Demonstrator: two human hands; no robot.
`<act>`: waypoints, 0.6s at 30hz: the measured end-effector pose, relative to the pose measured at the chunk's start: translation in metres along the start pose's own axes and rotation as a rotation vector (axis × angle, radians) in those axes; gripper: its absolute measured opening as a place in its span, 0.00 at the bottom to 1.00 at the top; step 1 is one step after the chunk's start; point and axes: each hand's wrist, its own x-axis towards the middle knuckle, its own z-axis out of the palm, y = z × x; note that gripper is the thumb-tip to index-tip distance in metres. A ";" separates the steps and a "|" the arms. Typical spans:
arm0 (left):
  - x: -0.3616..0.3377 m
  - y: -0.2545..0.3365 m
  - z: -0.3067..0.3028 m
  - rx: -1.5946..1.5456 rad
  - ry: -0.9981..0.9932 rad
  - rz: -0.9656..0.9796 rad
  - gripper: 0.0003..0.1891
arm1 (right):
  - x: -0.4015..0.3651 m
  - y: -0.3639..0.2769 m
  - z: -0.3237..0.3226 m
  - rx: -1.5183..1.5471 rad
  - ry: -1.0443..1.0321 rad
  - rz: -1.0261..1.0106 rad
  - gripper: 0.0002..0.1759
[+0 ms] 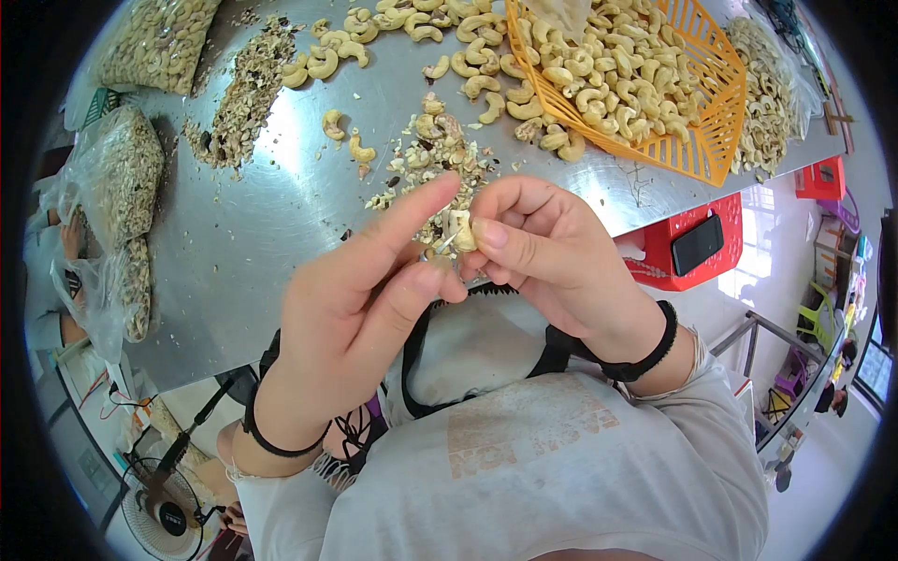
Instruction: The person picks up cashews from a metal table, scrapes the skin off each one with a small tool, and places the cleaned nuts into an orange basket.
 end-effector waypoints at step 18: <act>0.000 0.003 -0.003 0.196 0.070 0.040 0.18 | 0.001 0.004 -0.006 0.155 -0.084 0.091 0.08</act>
